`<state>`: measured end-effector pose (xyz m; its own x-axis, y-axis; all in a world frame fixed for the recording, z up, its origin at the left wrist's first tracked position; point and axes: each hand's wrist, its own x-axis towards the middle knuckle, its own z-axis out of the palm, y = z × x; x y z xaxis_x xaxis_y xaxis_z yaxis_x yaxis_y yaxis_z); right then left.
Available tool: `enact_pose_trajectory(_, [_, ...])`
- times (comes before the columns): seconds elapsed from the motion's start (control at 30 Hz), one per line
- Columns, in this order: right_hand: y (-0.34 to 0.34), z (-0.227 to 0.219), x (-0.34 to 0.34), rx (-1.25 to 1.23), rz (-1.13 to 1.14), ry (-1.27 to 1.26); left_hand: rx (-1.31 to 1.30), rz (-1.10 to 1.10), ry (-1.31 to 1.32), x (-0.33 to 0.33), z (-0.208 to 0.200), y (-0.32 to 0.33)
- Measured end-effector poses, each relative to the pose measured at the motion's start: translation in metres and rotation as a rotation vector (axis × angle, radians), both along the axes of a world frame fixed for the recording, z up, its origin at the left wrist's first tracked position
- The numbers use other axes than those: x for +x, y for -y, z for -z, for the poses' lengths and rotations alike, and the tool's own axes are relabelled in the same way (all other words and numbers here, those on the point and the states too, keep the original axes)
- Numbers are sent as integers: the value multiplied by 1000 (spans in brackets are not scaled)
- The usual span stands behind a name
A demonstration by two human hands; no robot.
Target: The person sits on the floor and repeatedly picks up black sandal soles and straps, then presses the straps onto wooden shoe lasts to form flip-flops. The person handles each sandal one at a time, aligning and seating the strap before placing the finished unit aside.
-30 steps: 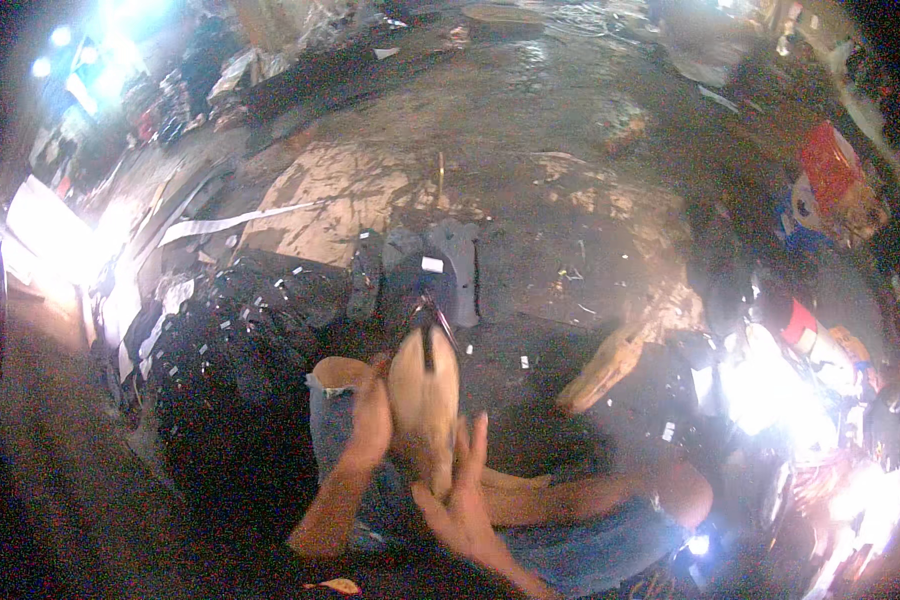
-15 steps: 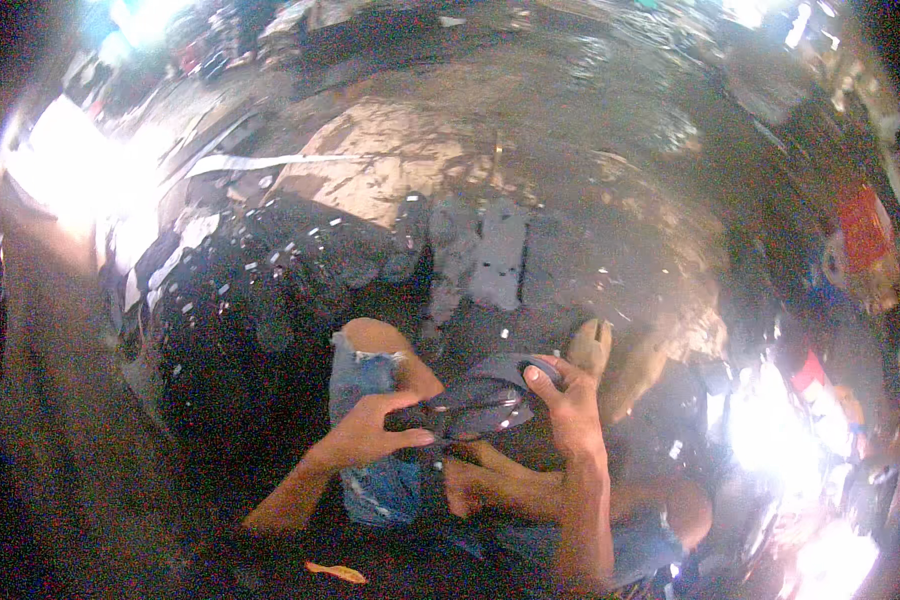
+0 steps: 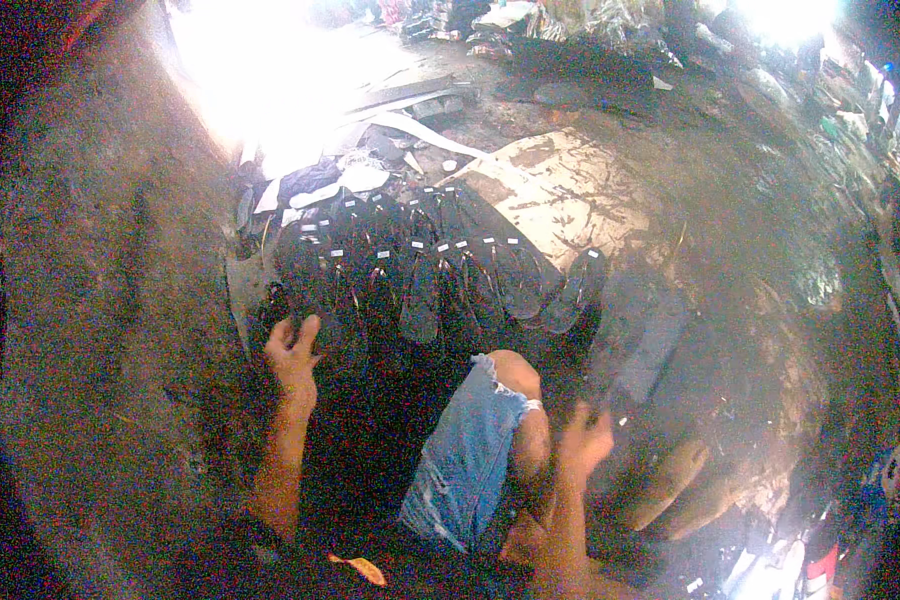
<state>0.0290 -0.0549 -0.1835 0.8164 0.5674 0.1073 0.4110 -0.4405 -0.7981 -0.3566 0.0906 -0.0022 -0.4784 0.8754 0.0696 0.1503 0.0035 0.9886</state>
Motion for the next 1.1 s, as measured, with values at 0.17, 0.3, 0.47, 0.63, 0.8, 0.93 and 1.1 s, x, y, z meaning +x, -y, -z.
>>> enact_pose_trajectory(0.17, [107, -91, 32, 663, 74, -710, 28, -4, -622, -45, 20, -12])
enact_pose_trajectory(0.3, [139, -152, 27, 425, -140, 102, 184, 501, -253, 60, -13, 7])
enact_pose_trajectory(0.47, [147, -177, -11, 365, -702, 540, -495, 1160, 804, 217, -51, 52])
enact_pose_trajectory(0.63, [181, -163, -17, 295, -578, 133, -3, 1397, -16, 261, -71, 85])
enact_pose_trajectory(0.8, [158, -225, 27, 481, -398, 20, 705, 1428, -476, 274, -81, 127])
enact_pose_trajectory(0.93, [167, -233, 15, 532, -275, 64, 919, 1335, -276, 283, -72, 145])
enact_pose_trajectory(1.1, [174, -226, 11, 501, -229, 67, 798, 1576, -229, 286, -74, 145])
